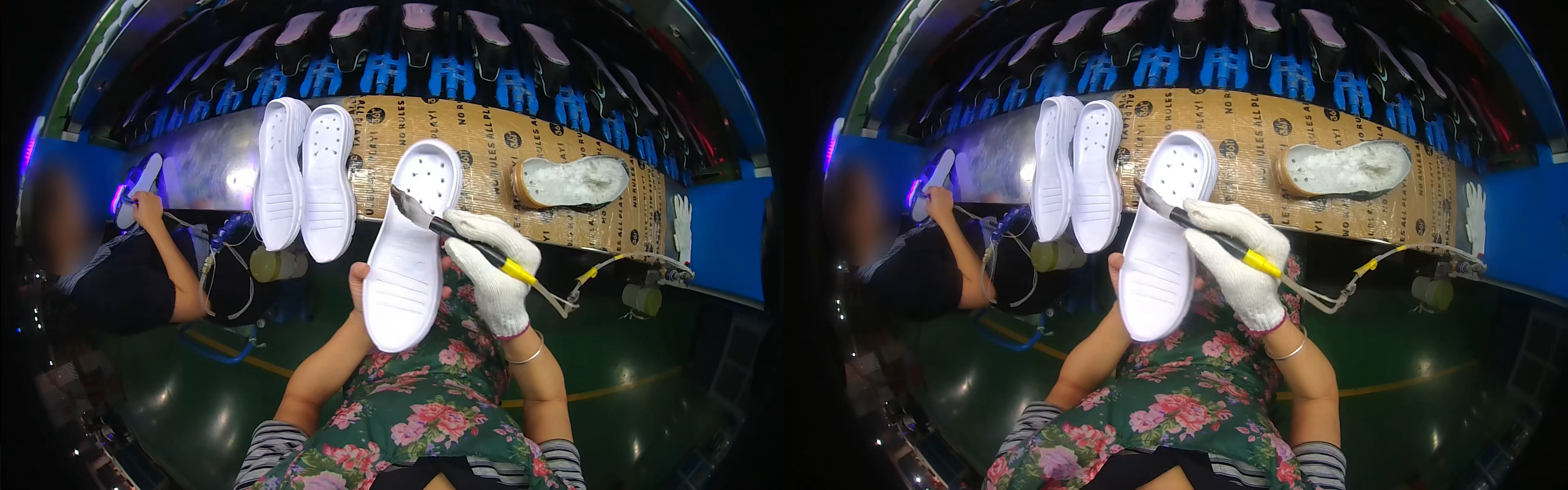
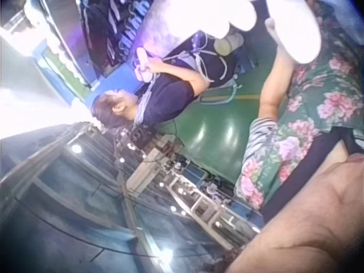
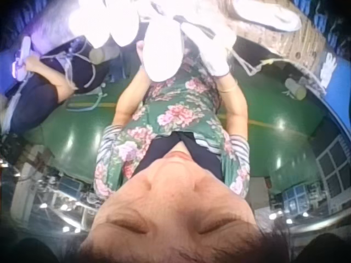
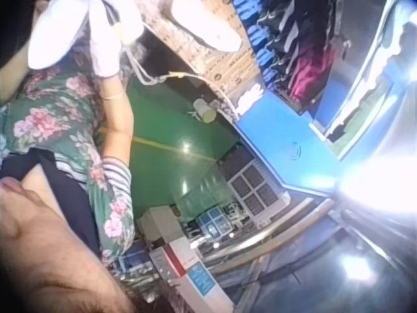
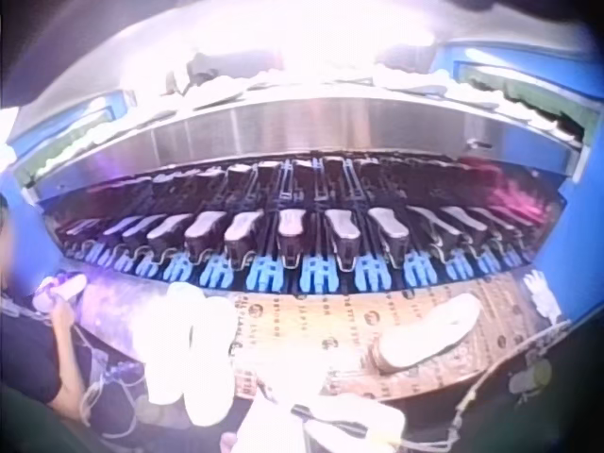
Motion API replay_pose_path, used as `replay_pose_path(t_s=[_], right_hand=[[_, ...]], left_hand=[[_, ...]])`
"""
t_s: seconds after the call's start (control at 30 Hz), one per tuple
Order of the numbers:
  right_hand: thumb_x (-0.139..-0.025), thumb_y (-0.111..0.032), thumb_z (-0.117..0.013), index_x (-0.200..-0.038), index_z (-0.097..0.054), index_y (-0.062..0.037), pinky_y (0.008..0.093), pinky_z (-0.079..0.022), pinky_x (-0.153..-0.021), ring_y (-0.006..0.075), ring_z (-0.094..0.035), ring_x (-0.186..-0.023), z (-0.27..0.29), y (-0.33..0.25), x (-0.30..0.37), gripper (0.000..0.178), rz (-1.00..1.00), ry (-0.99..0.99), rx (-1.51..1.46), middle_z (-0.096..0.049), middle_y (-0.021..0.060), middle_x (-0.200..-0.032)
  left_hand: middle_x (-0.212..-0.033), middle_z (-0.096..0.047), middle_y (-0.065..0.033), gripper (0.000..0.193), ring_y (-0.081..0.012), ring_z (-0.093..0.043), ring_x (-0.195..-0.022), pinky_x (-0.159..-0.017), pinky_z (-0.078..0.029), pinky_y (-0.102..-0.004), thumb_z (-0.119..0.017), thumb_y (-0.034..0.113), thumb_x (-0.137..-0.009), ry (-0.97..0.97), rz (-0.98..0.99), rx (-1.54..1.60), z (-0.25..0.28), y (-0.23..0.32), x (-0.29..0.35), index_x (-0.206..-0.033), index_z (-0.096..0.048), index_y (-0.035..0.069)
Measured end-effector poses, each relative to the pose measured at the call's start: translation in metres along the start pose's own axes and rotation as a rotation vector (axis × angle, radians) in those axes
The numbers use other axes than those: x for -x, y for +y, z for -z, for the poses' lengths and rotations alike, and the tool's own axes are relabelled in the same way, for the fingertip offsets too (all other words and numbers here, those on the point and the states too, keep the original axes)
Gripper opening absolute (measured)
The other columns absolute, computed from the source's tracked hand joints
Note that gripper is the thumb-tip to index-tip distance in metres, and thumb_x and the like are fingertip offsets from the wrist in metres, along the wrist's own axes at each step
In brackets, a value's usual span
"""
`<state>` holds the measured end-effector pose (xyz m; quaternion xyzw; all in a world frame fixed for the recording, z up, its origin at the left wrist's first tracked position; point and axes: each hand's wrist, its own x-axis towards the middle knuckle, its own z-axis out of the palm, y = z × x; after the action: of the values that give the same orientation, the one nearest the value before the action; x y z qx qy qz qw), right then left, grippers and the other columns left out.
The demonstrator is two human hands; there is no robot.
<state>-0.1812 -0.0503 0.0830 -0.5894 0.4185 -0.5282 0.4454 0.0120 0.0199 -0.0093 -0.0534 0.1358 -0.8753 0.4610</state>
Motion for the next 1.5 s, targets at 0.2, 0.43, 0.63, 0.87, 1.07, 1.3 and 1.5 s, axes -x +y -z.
replay_pose_path(t_s=[0.2, 0.43, 0.63, 0.87, 1.07, 1.3, 1.5], right_hand=[[-0.076, -0.004, -0.083, -0.106, -0.081, -0.0073, 0.039, -0.06, -0.083, 0.0312, -0.076, -0.093, -0.001, -0.03, -0.022, 0.03, 0.444, -0.171, 0.375, -0.08, 0.015, -0.113], [-0.069, -0.005, -0.08, -0.106, -0.079, -0.0058, 0.0411, -0.06, -0.079, 0.0327, -0.076, -0.094, -0.018, -0.027, -0.039, 0.038, 0.734, -0.145, 0.611, -0.078, 0.0158, -0.113], [-0.073, -0.008, -0.077, -0.106, -0.079, -0.009, 0.04, -0.06, -0.077, 0.0309, -0.076, -0.094, -0.033, -0.026, -0.013, 0.033, 0.628, -0.316, 0.425, -0.078, 0.0127, -0.114], [-0.072, -0.004, -0.081, -0.107, -0.079, -0.0094, 0.0417, -0.06, -0.081, 0.0325, -0.075, -0.095, -0.031, -0.018, -0.014, 0.036, 0.612, -0.156, 0.442, -0.078, 0.0145, -0.115], [-0.075, -0.005, -0.081, -0.105, -0.079, -0.0093, 0.0403, -0.06, -0.079, 0.0317, -0.075, -0.092, -0.026, -0.01, -0.01, 0.03, 0.399, -0.235, 0.05, -0.079, 0.0131, -0.11], [-0.076, -0.007, -0.083, -0.106, -0.079, -0.011, 0.0399, -0.06, -0.081, 0.0292, -0.076, -0.093, -0.041, -0.005, 0.006, 0.03, 0.532, -0.253, 0.248, -0.079, 0.0092, -0.11], [-0.077, -0.008, -0.082, -0.1, -0.079, -0.0128, 0.0427, -0.061, -0.081, 0.0285, -0.076, -0.092, -0.036, 0.006, -0.003, 0.023, 0.567, -0.119, 0.23, -0.079, 0.0083, -0.108]], left_hand=[[-0.169, -0.035, -0.0177, 0.11, -0.0452, -0.041, -0.15, -0.119, -0.033, -0.0711, -0.052, 0.088, -0.088, -0.129, -0.153, 0.101, -0.009, -0.027, -0.018, -0.17, -0.024, 0.02], [-0.164, -0.044, -0.0179, 0.109, -0.0409, -0.051, -0.145, -0.117, -0.047, -0.0604, -0.072, 0.075, -0.084, 0.219, -0.24, -0.46, 0.009, -0.029, -0.006, -0.167, -0.03, 0.018], [-0.162, -0.048, -0.0167, 0.096, -0.0373, -0.05, -0.146, -0.124, -0.04, -0.0548, -0.067, 0.07, -0.089, 0.229, -0.244, -0.297, 0.061, -0.01, 0.01, -0.163, -0.038, 0.016], [-0.165, -0.044, -0.0152, 0.095, -0.0362, -0.049, -0.147, -0.124, -0.039, -0.0568, -0.059, 0.073, -0.095, 0.104, -0.411, -0.477, 0.038, -0.009, 0.003, -0.166, -0.033, 0.016], [-0.167, -0.04, -0.0144, 0.093, -0.0356, -0.047, -0.148, -0.123, -0.039, -0.0563, -0.051, 0.077, -0.098, 0.126, -0.538, -0.386, 0.055, 0.008, -0.004, -0.166, -0.033, 0.015], [-0.152, -0.053, -0.0264, 0.113, -0.0421, -0.057, -0.135, -0.117, -0.044, -0.0597, -0.041, 0.096, -0.086, 0.031, -0.409, -0.55, 0.01, 0.012, -0.032, -0.165, -0.032, 0.015], [-0.153, -0.05, -0.0284, 0.112, -0.0468, -0.054, -0.135, -0.113, -0.046, -0.063, -0.044, 0.093, -0.088, -0.096, -0.449, -0.374, -0.003, 0.017, -0.039, -0.165, -0.033, 0.013]])
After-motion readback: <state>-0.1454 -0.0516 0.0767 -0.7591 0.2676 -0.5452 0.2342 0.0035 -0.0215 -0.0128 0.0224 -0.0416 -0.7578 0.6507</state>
